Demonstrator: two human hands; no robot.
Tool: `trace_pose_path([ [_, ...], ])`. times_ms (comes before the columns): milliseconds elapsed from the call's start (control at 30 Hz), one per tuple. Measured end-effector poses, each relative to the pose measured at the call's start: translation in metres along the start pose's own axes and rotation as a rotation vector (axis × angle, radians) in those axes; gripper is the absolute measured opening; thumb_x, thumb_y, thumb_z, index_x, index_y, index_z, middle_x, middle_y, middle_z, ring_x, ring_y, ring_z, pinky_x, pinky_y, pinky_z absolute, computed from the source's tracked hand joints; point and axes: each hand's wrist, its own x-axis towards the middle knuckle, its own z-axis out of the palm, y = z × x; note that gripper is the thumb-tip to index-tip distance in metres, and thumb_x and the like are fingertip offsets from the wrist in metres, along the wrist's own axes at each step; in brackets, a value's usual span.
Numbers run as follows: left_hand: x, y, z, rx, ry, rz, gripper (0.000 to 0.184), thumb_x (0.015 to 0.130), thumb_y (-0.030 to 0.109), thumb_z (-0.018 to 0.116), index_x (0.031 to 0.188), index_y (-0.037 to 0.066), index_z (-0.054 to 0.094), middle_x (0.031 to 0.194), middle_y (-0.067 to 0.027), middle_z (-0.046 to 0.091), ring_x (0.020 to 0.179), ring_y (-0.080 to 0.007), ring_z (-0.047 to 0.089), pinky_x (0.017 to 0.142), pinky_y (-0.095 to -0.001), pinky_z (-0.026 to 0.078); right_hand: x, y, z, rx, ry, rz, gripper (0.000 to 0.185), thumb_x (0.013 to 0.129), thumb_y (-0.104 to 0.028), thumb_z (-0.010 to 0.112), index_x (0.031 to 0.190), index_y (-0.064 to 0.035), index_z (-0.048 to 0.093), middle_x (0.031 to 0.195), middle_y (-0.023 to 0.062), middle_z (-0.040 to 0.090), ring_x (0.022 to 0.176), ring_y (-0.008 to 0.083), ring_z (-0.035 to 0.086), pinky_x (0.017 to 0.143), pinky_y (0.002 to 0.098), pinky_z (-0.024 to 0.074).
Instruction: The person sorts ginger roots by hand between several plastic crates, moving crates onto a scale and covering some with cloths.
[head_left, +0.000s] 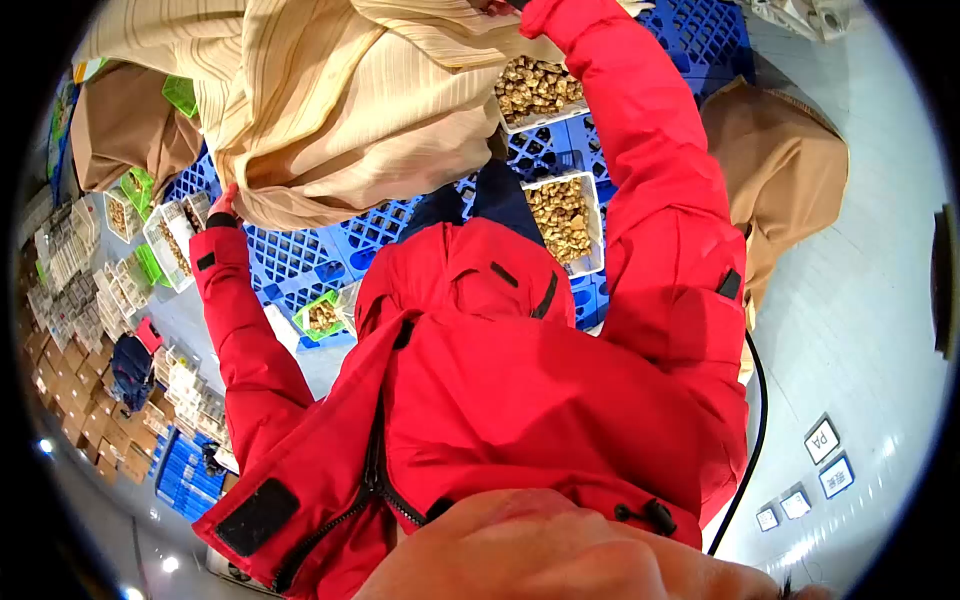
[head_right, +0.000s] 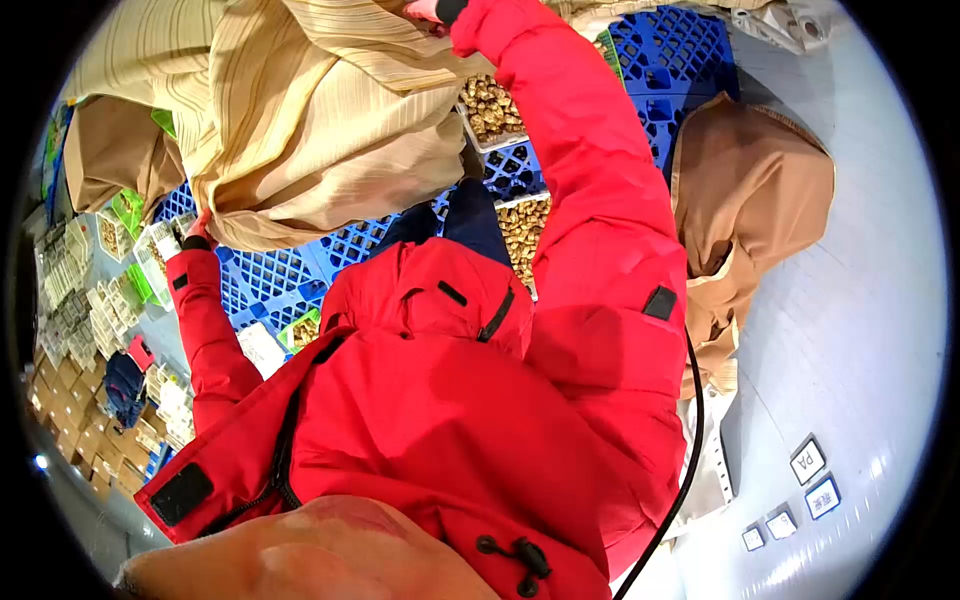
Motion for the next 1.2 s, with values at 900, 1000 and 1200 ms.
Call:
trace_pose_path([
  [900, -0.308, -0.110, 0.464, 0.289, -0.953, 0.172, 0.022, 0.080, 0.008, 0.041, 0.099, 0.000, 0.050, 0.092, -0.0034, 0.052, 0.085, -0.0093, 0.048, 0.076, -0.0211, 0.037, -0.105, 0.346, 0.055, 1.003, 0.100, 0.356, 0.030, 0.071, -0.026, 0.054, 0.091, -0.0050, 0.048, 0.095, 0.0150, 0.052, 0.084, 0.0281, 0.052, 0.070, 0.0337, 0.0432],
  [1000, -0.288, -0.130, 0.470, 0.303, -0.921, 0.094, 0.022, 0.081, 0.010, 0.042, 0.100, 0.001, 0.049, 0.093, -0.0038, 0.052, 0.087, -0.0099, 0.048, 0.077, -0.0218, 0.037, -0.082, 0.330, 0.040, -0.497, 0.070, 0.161, 0.039, 0.061, -0.028, 0.062, 0.089, -0.0053, 0.049, 0.082, 0.0132, 0.054, 0.077, 0.0300, 0.052, 0.064, 0.0348, 0.0433],
  [1200, -0.257, -0.151, 0.507, 0.050, -0.716, 0.098, 0.031, 0.083, 0.020, 0.042, 0.107, 0.001, 0.044, 0.102, -0.0087, 0.051, 0.090, -0.0151, 0.048, 0.078, -0.0261, 0.037, -0.044, 0.382, 0.051, 0.219, 0.006, 0.015, 0.041, 0.060, -0.022, 0.063, 0.096, -0.0103, 0.048, 0.090, 0.0132, 0.053, 0.087, 0.0305, 0.049, 0.073, 0.0341, 0.0417],
])
